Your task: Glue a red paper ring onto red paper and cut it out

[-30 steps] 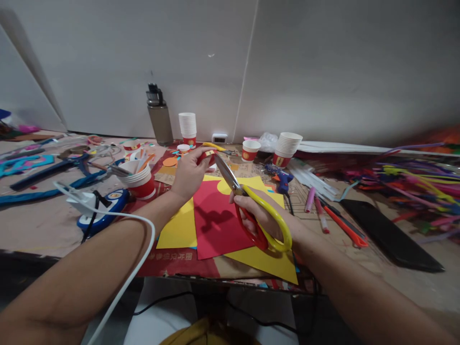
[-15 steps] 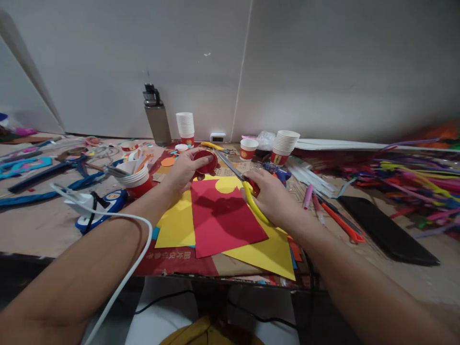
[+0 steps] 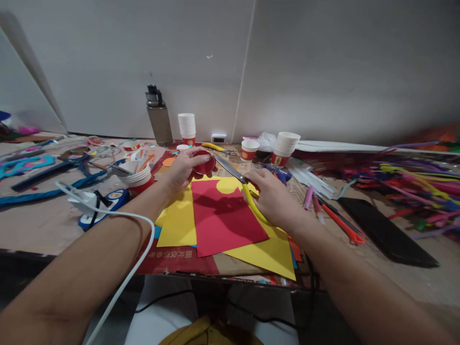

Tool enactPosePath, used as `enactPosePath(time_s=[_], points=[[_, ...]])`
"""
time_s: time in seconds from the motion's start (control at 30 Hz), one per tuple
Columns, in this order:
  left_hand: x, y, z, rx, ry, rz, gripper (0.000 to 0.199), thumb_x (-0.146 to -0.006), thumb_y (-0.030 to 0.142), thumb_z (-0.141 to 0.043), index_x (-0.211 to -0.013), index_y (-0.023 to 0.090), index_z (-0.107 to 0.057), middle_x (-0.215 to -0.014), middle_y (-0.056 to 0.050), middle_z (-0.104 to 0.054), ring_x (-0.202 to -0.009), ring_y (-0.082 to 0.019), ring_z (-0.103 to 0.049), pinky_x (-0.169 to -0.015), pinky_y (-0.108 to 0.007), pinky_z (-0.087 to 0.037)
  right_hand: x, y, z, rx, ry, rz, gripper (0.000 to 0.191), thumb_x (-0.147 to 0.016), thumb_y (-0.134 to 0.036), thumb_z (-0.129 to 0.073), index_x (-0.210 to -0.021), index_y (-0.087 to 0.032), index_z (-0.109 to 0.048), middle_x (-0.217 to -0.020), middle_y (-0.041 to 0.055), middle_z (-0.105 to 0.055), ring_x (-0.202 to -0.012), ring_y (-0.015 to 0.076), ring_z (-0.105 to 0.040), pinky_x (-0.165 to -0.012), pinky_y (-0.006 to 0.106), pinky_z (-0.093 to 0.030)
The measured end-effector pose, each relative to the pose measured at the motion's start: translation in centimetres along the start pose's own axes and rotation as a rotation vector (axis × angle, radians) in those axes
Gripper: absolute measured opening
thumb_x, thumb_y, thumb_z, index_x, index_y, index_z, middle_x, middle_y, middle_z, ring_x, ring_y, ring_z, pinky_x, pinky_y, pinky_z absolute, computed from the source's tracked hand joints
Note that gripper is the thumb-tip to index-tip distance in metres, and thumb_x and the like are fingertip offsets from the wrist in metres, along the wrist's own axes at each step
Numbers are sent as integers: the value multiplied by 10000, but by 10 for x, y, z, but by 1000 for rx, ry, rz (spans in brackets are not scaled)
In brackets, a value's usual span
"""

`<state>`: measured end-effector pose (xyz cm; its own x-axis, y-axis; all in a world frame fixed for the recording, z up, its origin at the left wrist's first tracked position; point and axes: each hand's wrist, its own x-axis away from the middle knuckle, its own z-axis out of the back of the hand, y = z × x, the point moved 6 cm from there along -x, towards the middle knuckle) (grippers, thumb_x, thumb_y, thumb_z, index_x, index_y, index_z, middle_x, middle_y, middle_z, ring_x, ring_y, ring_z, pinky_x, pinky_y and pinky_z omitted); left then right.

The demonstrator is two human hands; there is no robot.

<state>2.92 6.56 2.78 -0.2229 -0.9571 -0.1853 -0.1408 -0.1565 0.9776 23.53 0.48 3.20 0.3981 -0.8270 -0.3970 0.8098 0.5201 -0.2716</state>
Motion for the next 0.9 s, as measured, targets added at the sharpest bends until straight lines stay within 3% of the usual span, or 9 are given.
enactPosePath(time_s=[0.2,0.47,0.9], points=[[4,2,-5,-64,8,-20,259,-690,337,-716,-836,157,-600,-652,-46,-702,-518,-131,-641,-388,-152,-326,3,-2,0,112,-19,-72,340,-864,-247,-542,-1194,-219,-621,-1111,121,-570,-855,223,-586,-741,348,-465],[4,-1,-14,-33,-57,10,238,-710,300,-697,-867,142,-614,-650,-65,-697,-496,-144,-631,-357,-173,-300,3,-5,2,221,10,-58,363,-880,-253,-521,-1230,-241,-615,-1092,114,-597,-790,213,-586,-630,310,-395],[1,-3,-11,-11,1,-21,198,-720,267,-664,-862,133,-634,-659,-63,-707,-497,-146,-640,-353,-178,-301,2,0,1,178,30,-55,362,-870,-254,-534,-1217,-235,-633,-1072,103,-617,-825,218,-590,-658,307,-397]])
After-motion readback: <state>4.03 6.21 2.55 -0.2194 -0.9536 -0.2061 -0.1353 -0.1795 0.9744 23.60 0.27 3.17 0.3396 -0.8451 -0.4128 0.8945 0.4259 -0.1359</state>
